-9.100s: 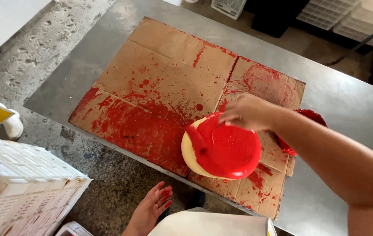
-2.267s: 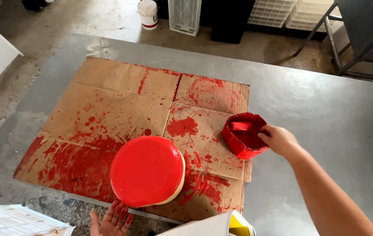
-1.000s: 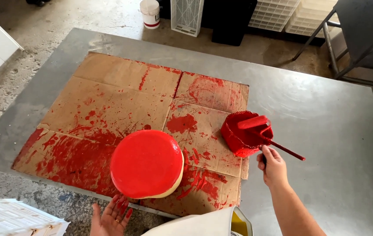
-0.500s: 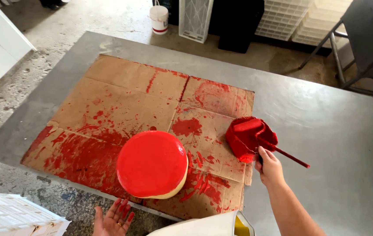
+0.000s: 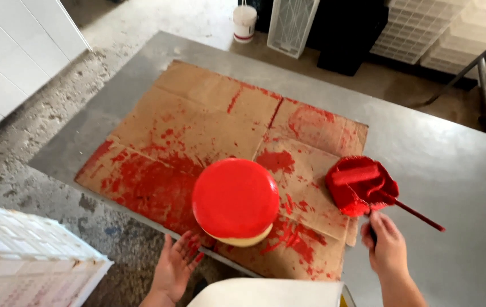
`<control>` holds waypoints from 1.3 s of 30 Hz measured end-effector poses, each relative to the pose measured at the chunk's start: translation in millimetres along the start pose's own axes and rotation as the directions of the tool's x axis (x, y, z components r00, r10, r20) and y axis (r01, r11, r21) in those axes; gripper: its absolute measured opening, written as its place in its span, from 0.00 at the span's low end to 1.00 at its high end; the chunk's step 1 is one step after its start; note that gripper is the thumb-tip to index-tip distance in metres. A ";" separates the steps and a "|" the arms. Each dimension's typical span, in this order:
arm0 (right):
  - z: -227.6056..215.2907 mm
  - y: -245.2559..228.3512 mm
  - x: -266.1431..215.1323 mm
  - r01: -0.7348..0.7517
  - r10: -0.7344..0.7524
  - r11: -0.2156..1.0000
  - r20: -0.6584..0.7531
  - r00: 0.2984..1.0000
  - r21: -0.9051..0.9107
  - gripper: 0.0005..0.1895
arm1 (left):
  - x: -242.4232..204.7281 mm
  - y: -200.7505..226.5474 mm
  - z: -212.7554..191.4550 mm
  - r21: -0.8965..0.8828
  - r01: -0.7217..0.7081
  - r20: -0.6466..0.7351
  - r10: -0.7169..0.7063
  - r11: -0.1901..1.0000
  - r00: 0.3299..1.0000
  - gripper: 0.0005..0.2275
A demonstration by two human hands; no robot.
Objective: The person paints the top surface of round, pale objects red using a brush and a container of red paint. After finishing one object, they place it in a white crate and pick up another object to repeat the process.
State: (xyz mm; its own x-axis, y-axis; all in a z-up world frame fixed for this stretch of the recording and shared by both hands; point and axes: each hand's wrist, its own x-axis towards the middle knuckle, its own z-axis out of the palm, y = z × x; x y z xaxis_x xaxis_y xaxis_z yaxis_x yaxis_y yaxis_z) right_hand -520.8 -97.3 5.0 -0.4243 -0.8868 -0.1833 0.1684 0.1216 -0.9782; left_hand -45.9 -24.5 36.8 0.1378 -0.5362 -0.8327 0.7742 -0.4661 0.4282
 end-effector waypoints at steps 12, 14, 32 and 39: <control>71.5 36.0 -151.8 -0.220 0.215 0.972 -0.062 0.975 -0.080 0.11 | -28.6 90.3 20.0 0.375 -0.065 0.124 0.019 0.925 0.992 0.36; 73.2 60.7 -168.9 -0.196 0.193 0.980 -0.071 0.979 -0.035 0.09 | -8.7 100.1 9.7 0.410 -0.078 0.156 0.014 0.909 0.988 0.36; 162.8 52.1 -204.6 0.048 -0.103 0.945 -0.156 0.982 -0.323 0.08 | 23.0 134.3 46.0 0.718 -0.164 0.355 -0.154 0.677 0.922 0.39; 177.4 77.8 -261.1 -0.030 -0.110 0.922 -0.338 0.935 -0.385 0.08 | 91.2 113.2 48.2 0.541 -0.112 0.505 -0.215 0.833 0.836 0.41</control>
State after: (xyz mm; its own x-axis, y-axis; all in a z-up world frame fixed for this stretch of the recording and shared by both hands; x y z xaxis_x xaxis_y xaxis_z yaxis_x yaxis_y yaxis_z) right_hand -239.1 64.5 -5.9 -0.7159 -0.6915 -0.0965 -0.1742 0.3108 -0.9344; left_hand 24.6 -160.0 26.2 -0.3634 -0.7033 -0.6110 0.2956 -0.7090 0.6403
